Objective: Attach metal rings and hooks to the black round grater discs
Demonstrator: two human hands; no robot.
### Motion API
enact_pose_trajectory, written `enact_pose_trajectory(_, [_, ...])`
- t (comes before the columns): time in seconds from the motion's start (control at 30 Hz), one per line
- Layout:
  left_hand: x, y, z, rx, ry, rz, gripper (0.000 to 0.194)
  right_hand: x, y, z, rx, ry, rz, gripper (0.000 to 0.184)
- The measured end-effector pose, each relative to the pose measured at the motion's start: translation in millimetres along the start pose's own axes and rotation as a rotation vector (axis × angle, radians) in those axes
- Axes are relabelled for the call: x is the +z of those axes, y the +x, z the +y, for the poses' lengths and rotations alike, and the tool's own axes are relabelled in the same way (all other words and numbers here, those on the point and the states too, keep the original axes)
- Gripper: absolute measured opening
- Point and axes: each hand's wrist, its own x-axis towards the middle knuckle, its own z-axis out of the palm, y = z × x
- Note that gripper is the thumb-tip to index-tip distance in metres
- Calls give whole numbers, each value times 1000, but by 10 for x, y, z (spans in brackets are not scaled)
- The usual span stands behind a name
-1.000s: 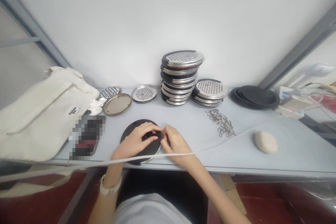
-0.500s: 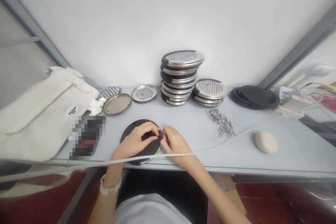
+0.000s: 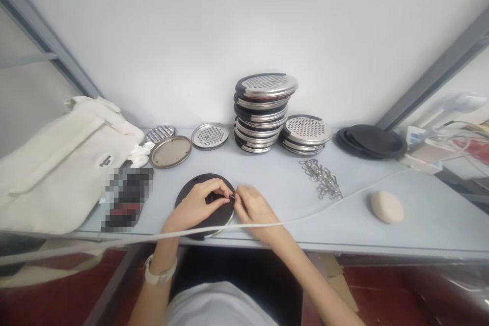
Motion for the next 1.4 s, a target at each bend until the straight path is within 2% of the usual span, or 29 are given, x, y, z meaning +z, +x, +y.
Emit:
enact_pose_trajectory(0.43, [0,-1,-7,-6,28,-2,8,-12,-25,-53,53,107,0,13])
enact_pose_trajectory(0.9, [-7,-3,21,56,58,-16,23,53,2,62,19,-63,37,16])
enact_pose_trajectory(1.1, [-6,-7,11,21,68,-5,21,36,0,48,4,-65,42,17])
enact_pose_trajectory(1.3, [-1,2,-5,45,71,-13,19,30,-24,-23,42,-78,48,12])
enact_pose_trajectory(1.4, [0,5,-2,45,73,-10,16,46,-36,-67,-4,-129,74,8])
